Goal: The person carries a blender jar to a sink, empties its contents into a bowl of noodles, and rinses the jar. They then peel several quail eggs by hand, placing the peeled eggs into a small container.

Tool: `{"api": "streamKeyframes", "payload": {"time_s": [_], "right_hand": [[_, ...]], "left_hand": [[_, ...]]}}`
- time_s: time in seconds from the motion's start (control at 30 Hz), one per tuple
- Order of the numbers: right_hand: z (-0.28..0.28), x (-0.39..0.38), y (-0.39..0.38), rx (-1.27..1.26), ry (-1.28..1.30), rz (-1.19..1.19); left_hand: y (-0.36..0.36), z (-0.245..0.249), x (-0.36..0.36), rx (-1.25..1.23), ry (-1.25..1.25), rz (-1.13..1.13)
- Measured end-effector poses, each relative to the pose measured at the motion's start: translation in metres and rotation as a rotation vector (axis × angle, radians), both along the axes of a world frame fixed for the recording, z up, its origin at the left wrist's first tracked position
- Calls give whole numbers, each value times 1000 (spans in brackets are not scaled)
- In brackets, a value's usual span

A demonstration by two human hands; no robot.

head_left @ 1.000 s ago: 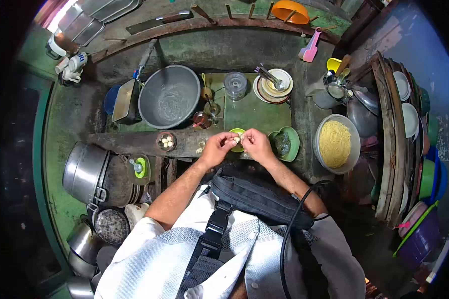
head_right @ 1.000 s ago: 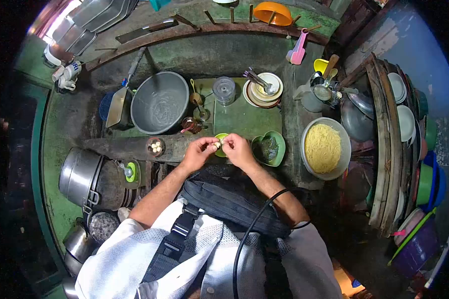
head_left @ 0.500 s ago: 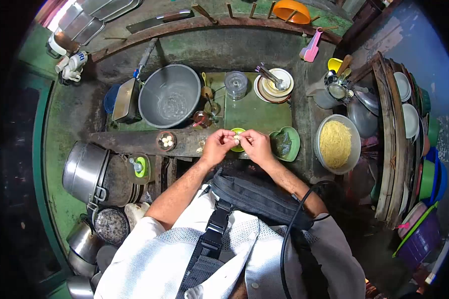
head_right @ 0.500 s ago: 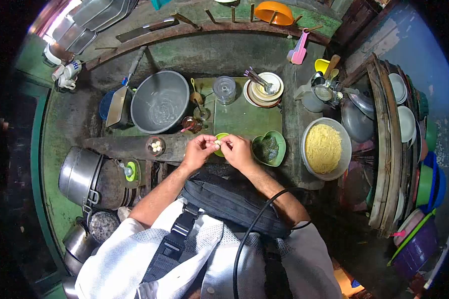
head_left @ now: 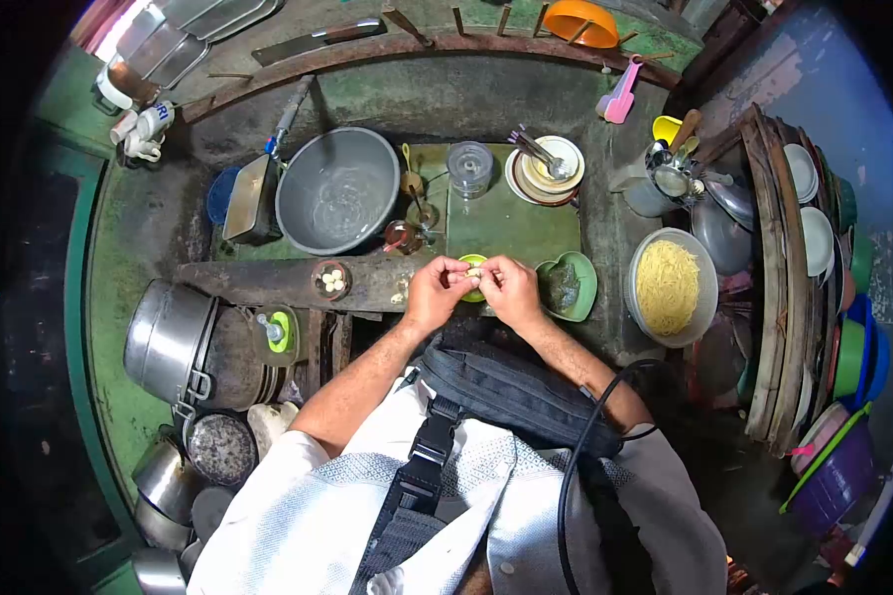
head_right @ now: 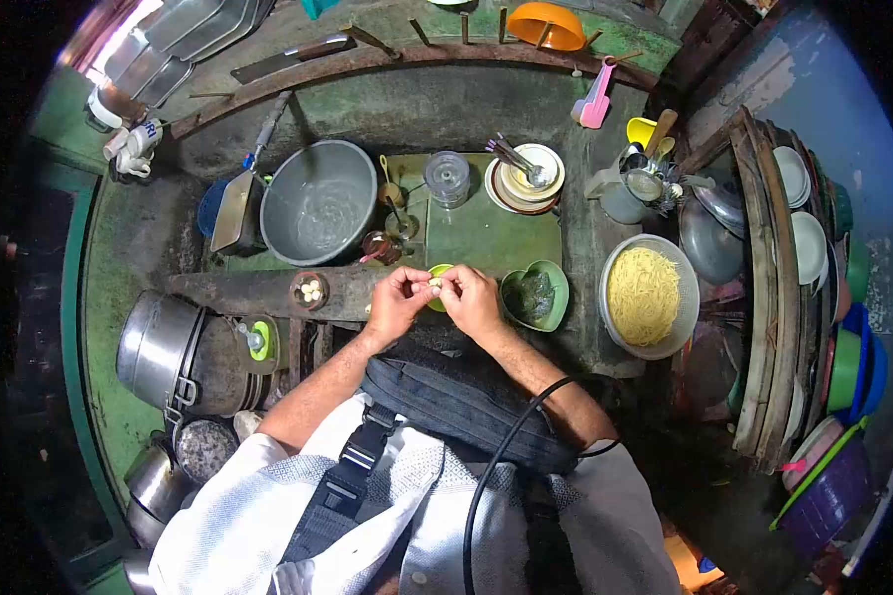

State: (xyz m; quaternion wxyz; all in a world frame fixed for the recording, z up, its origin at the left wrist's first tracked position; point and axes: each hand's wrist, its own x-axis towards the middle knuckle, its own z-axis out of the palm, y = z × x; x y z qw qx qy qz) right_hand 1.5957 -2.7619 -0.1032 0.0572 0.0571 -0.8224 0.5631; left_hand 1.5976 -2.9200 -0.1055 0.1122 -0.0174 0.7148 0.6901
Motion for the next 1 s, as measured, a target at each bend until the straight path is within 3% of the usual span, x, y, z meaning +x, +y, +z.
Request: {"api": "streamKeyframes", "payload": {"time_s": [0.23, 0.37, 0.53, 0.63, 0.7, 0.83, 1.0], "right_hand": [[-16, -2, 2, -100, -110, -17], [-18, -3, 7, -176, -223, 90], [-15, -4, 9, -573, -450, 211], [-10, -4, 8, -620, -495, 215], [-9, -4, 8, -647, -501, 229], [-10, -5, 8, -690, -528, 175], [-12, -6, 8, -524, -460, 78]], "left_hand": [[-1, 3, 0, 22, -14, -36], [-5, -2, -1, 59, -57, -81], [-5, -5, -1, 275, -122, -63], [-6, -4, 0, 327, -149, -60], [-6, -8, 0, 182, -74, -103], [-3, 9, 1, 300, -129, -81], [-5, 6, 0, 245, -117, -83]]}}
